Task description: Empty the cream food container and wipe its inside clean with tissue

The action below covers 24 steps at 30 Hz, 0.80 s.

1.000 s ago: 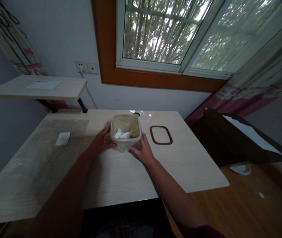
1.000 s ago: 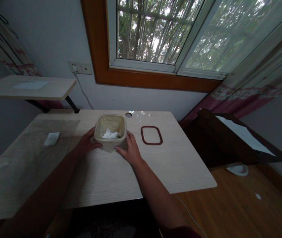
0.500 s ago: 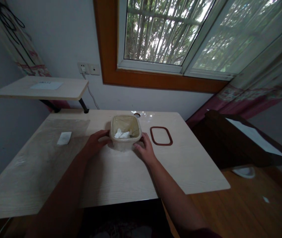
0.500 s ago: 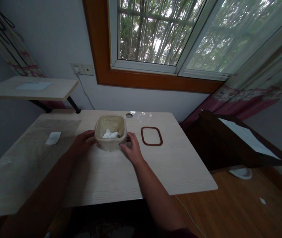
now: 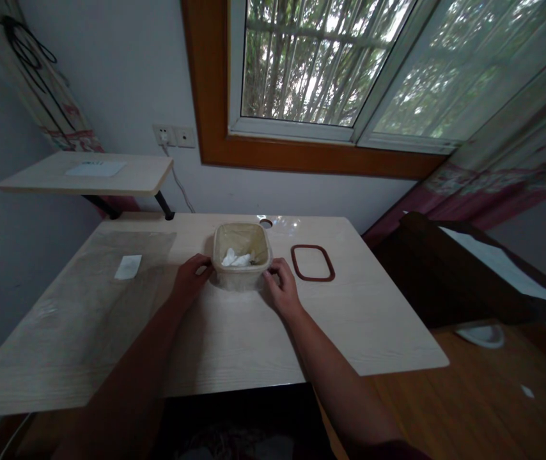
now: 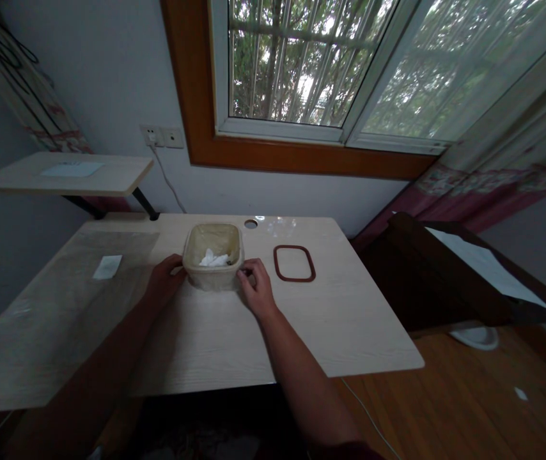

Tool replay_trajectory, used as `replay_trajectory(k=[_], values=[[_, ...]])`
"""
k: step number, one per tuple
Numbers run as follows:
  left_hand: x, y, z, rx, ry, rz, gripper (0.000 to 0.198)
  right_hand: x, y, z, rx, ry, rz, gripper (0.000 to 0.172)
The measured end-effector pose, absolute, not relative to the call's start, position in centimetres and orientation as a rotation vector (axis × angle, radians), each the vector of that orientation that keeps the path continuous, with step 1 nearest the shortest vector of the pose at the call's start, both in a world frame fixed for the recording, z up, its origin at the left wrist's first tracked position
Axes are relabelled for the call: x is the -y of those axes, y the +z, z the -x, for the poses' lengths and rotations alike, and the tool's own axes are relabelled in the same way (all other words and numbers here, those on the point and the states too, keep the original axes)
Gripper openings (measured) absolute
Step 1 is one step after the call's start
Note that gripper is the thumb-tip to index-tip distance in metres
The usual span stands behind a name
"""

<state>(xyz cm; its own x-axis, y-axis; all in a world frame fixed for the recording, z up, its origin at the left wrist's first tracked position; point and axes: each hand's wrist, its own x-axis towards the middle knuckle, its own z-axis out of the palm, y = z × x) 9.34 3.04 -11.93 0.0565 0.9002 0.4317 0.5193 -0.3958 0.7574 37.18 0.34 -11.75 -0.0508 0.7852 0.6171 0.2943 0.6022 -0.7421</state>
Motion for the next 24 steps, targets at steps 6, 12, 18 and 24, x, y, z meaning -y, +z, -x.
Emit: replay_trajectory(k=[6, 12, 18, 24], values=[[-2.8, -11.2, -9.6, -1.451, 1.311, -1.969, 0.012, -0.2, -11.2, -37.1, 1.613, 0.431, 0.930, 0.004], [-2.7, -10.9, -9.4, -1.466, 1.461, -1.945, 0.009, 0.0, -10.9, -37.2, 1.557, 0.388, 0.934, 0.004], [-2.7, -11.1, -9.2, -1.459, 1.554, -1.917, 0.008, 0.2, -10.8, -37.2, 1.522, 0.354, 0.969, 0.004], [-2.7, -11.3, -9.1, -1.498, 1.573, -1.910, 0.009, 0.3, -10.7, -37.2, 1.511, 0.362, 0.975, 0.005]])
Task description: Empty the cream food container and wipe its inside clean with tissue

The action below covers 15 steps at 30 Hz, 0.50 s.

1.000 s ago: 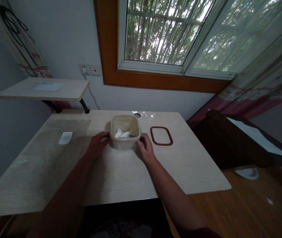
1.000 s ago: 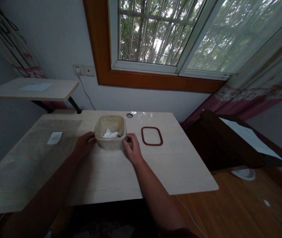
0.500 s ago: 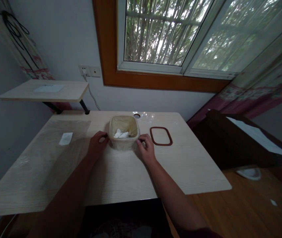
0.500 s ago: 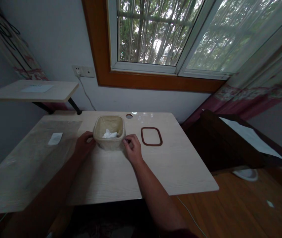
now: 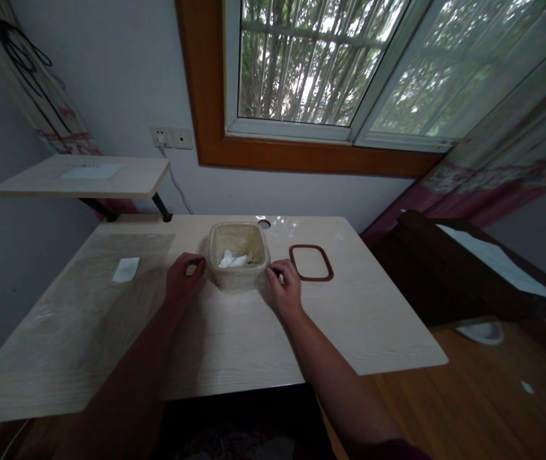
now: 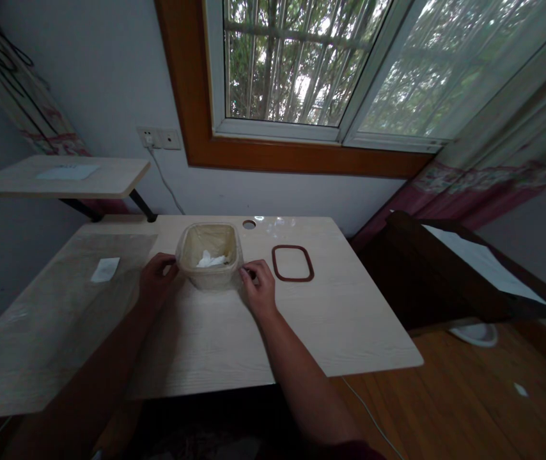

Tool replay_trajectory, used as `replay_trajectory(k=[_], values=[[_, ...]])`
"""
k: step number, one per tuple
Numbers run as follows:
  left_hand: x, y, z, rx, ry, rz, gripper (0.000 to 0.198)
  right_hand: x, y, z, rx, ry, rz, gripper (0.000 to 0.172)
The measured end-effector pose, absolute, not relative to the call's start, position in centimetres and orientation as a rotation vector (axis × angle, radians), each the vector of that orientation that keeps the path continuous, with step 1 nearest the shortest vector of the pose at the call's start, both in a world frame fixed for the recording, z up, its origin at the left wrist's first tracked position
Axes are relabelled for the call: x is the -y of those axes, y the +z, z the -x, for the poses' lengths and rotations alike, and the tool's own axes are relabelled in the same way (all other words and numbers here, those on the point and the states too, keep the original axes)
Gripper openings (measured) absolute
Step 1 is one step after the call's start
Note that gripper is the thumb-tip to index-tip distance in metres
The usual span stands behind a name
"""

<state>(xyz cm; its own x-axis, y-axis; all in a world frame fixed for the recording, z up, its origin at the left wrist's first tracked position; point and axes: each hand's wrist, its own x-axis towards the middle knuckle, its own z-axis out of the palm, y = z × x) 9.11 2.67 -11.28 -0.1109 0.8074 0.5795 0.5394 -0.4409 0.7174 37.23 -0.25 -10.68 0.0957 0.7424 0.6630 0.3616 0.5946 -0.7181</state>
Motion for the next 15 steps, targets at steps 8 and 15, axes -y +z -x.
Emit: replay_trajectory(k=[8, 15], values=[[-2.85, -11.43, -9.08, -1.497, 1.608, -1.863, 0.012, 0.34, -10.57, -37.26, 1.499, 0.336, 1.000, 0.007], [-2.61, -10.85, -9.36, -1.486, 1.642, -1.860, 0.010, 0.45, -10.57, -37.24, 1.504, 0.318, 0.981, 0.006]])
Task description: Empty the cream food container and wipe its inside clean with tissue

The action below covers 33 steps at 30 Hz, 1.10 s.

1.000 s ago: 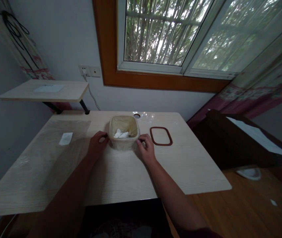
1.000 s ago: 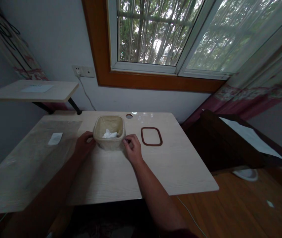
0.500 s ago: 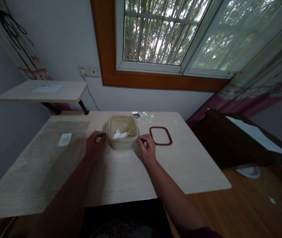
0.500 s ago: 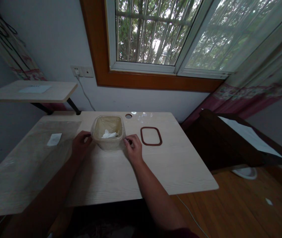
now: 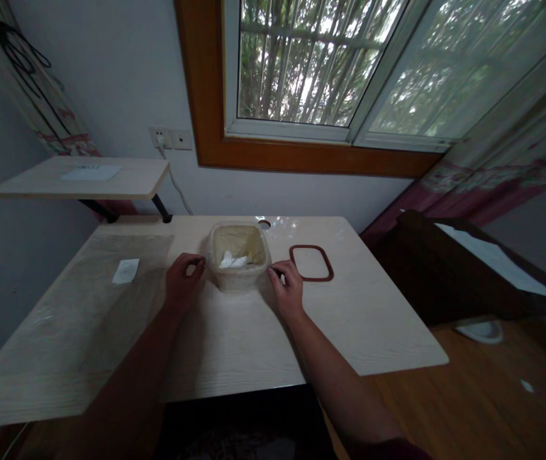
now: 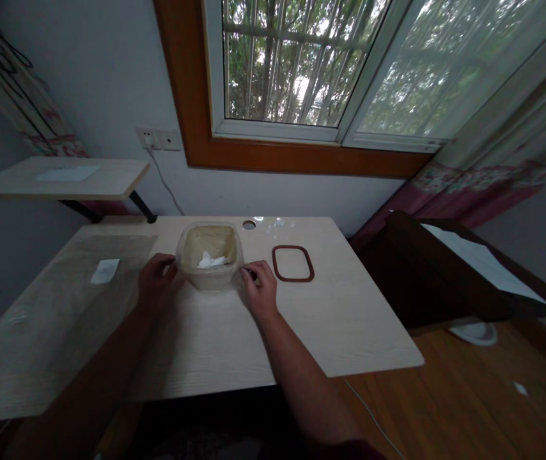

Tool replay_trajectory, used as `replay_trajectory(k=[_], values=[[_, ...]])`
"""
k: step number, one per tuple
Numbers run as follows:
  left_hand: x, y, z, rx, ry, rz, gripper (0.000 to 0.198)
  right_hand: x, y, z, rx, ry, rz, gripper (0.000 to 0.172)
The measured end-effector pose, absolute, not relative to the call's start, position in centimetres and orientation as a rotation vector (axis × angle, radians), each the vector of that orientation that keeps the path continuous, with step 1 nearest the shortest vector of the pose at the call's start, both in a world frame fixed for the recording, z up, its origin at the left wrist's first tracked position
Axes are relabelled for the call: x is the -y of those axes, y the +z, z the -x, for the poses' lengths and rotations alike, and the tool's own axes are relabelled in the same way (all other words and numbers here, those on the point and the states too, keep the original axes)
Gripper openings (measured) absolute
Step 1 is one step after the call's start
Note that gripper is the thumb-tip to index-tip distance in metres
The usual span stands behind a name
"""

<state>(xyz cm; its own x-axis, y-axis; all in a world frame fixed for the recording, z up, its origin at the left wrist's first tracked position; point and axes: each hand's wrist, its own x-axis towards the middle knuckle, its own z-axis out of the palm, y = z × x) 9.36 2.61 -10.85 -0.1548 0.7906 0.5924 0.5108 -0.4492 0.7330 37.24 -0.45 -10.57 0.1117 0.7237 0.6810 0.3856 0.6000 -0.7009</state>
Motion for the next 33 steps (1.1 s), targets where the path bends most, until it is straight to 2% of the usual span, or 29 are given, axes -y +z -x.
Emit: replay_trajectory(k=[23, 33], values=[[-3.0, -10.7, -9.2, -1.378, 1.751, -1.723, 0.013, 0.4, -9.7, -37.2, 1.478, 0.267, 1.009, 0.009], [-2.8, -8.5, -9.6, -1.446, 1.708, -1.787, 0.013, 0.3, -8.8, -36.8, 1.483, 0.295, 1.013, 0.010]])
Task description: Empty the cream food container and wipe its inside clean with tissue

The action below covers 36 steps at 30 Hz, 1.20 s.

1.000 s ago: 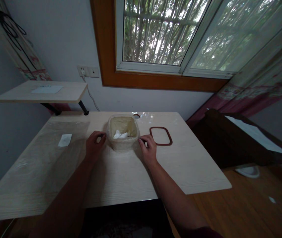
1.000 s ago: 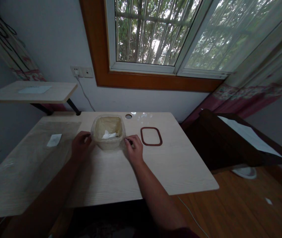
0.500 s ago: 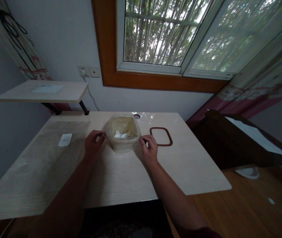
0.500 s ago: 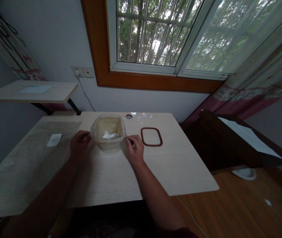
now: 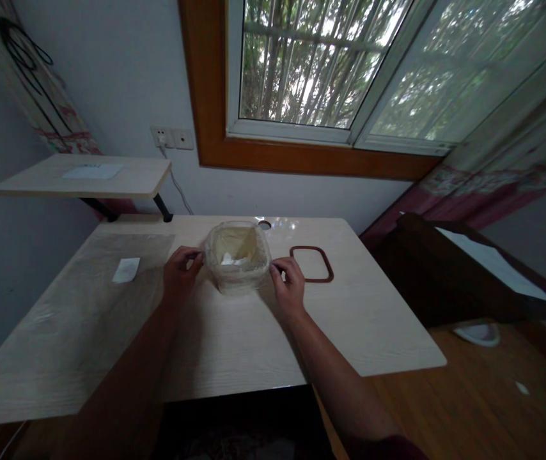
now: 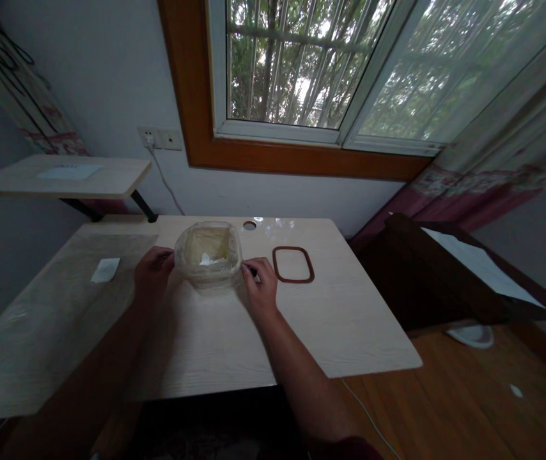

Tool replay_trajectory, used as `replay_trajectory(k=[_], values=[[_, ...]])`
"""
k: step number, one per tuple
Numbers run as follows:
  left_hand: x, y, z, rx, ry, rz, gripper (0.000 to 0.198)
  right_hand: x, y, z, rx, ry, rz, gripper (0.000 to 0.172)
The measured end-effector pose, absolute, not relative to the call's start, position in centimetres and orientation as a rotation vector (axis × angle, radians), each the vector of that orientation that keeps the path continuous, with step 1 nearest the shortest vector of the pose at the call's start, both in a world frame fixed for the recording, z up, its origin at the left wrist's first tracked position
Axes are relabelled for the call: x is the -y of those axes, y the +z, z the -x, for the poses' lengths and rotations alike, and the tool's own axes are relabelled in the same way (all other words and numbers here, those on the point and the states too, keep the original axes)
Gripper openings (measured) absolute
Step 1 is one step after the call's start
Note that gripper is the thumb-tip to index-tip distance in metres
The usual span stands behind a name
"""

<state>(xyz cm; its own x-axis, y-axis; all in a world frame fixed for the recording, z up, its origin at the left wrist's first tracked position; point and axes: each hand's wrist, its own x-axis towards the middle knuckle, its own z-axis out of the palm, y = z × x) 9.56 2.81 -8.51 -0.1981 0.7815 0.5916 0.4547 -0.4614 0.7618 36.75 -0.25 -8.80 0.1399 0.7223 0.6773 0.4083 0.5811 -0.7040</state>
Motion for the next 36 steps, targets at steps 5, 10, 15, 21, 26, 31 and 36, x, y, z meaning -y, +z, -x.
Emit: replay_trajectory(k=[5, 10, 15, 21, 26, 31, 36], values=[[-3.0, -7.8, -9.8, -1.465, 1.722, -1.723, 0.011, 0.0, -8.1, -36.7, 1.450, 0.321, 1.003, 0.010], [-3.1, -7.5, -9.9, -1.441, 1.722, -1.610, 0.012, -0.1, -7.4, -36.5, 1.398, 0.375, 0.990, 0.011], [-3.0, -6.9, -9.6, -1.466, 1.647, -1.543, 0.014, 0.2, -7.1, -36.5, 1.409, 0.430, 0.962, 0.009], [-2.9, -6.5, -8.3, -1.383, 1.446, -1.448, 0.020, 0.4, -6.8, -37.3, 1.485, 0.507, 0.966, 0.010], [-2.0, -6.6, -7.6, -1.389, 1.354, -1.456, 0.026, 0.7, -7.4, -37.7, 1.455, 0.539, 0.985, 0.010], [-0.5, -7.4, -7.7, -1.303, 1.378, -1.431, 0.037, 1.1, -7.9, -38.0, 1.439, 0.574, 0.991, 0.006], [1.0, -7.7, -8.2, -1.252, 1.277, -1.541, 0.054, 1.2, -8.1, -38.1, 1.471, 0.639, 0.990, 0.010]])
